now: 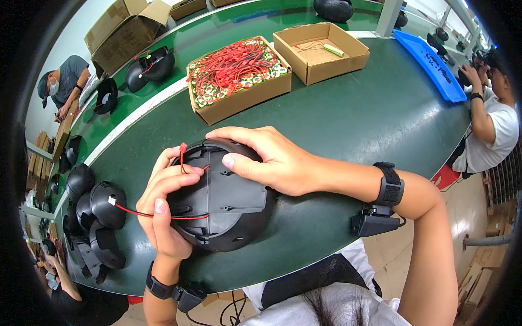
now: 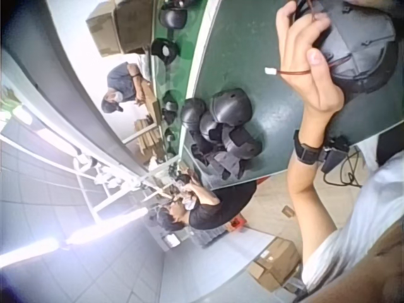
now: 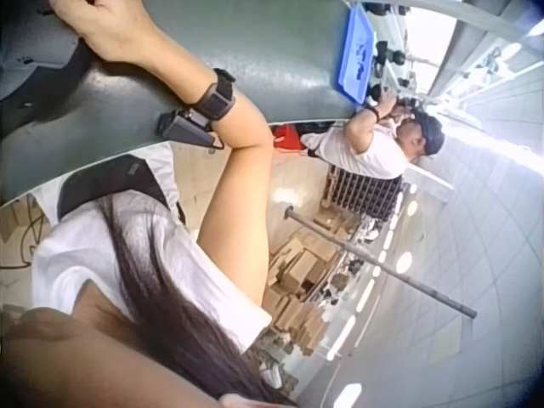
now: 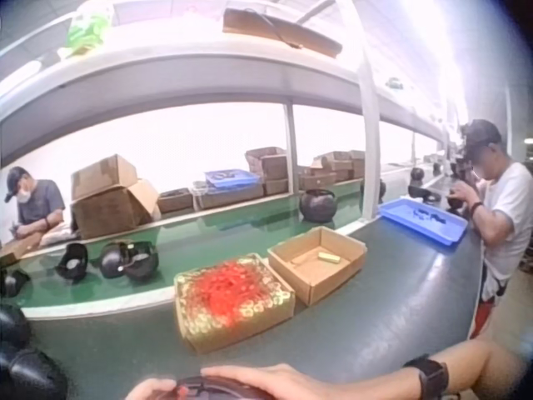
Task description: Assembling black plastic electronic component housings on a factory line.
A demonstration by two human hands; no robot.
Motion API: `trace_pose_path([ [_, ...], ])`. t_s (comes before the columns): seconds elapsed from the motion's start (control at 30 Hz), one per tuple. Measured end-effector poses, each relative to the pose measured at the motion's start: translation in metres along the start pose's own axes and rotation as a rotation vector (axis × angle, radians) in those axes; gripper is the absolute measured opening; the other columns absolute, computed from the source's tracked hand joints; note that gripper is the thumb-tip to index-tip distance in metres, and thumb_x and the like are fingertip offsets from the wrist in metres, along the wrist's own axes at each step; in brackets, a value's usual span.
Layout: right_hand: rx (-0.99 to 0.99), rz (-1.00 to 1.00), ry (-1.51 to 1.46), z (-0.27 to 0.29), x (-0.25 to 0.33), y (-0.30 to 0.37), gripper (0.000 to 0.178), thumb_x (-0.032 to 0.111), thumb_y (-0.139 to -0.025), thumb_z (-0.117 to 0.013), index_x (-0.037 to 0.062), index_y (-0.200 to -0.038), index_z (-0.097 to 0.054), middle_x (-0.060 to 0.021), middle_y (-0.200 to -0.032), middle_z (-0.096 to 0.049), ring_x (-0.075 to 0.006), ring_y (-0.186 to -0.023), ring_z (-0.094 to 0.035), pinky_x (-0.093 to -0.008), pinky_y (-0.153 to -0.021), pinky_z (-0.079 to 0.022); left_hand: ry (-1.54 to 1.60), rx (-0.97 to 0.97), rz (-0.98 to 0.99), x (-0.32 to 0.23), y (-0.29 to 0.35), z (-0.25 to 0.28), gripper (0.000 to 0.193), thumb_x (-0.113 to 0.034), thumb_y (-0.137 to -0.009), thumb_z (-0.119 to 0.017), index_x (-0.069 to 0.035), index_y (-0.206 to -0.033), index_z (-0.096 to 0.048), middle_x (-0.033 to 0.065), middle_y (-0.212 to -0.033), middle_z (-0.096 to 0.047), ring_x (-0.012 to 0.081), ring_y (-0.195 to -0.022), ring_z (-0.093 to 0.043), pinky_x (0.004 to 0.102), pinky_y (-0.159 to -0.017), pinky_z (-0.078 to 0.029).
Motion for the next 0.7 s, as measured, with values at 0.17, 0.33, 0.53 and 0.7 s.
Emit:
trace_pose_path([
  [0.17, 0.049, -0.023, -0.021, -0.001, -0.001, -0.001, 0.044, 0.025, -0.095, -0.054, -0.0038, -0.128, -0.05, -0.0169, -0.105, -0.066, -0.0183, -0.095, -0.062, -0.0338, -0.084, -0.049, 0.01, 0.009, 0.005, 0.0, 0.0, 0.0, 0.043, -0.024, -0.089, -0.038, 0.008, -0.092, -0.068, 0.0216, -0.09, -0.067, 0.0447, -0.105, -0.058, 0.0513, -0.098, -0.04],
  [0.33, 0.044, -0.092, -0.196, -0.007, -0.006, 0.0, 0.046, 0.024, -0.095, -0.055, -0.0034, -0.13, -0.048, -0.0131, -0.115, -0.061, -0.0153, -0.106, -0.056, -0.0315, -0.092, -0.044, 0.013, 0.021, -0.008, 0.0, -0.002, -0.003, 0.044, -0.025, -0.089, -0.039, 0.008, -0.091, -0.068, 0.0214, -0.088, -0.067, 0.0431, -0.101, -0.059, 0.0522, -0.099, -0.039],
  [0.53, 0.121, -0.172, -0.463, -0.015, -0.019, -0.002, 0.051, 0.028, -0.095, -0.056, -0.0004, -0.135, -0.044, -0.0094, -0.125, -0.054, -0.0129, -0.115, -0.048, -0.0296, -0.099, -0.039, 0.013, 0.013, 0.013, -0.004, 0.0, -0.004, 0.045, -0.027, -0.089, -0.039, 0.008, -0.091, -0.068, 0.0213, -0.088, -0.067, 0.0425, -0.099, -0.059, 0.0529, -0.1, -0.038],
  [0.7, 0.062, -0.144, -0.351, -0.009, -0.019, -0.006, 0.042, 0.023, -0.094, -0.057, -0.0008, -0.127, -0.052, -0.0096, -0.117, -0.059, -0.0114, -0.108, -0.051, -0.0292, -0.095, -0.042, 0.034, 0.029, -0.008, -0.002, -0.001, -0.005, 0.047, -0.029, -0.089, -0.039, 0.009, -0.092, -0.068, 0.0215, -0.088, -0.067, 0.0422, -0.103, -0.058, 0.0522, -0.1, -0.038],
])
Point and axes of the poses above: each hand's wrist, its own y-axis away from the middle knuckle, its own z-axis out of the back of the hand, x = y × z, the point moved 10 cm from there along -y, towards the middle knuckle
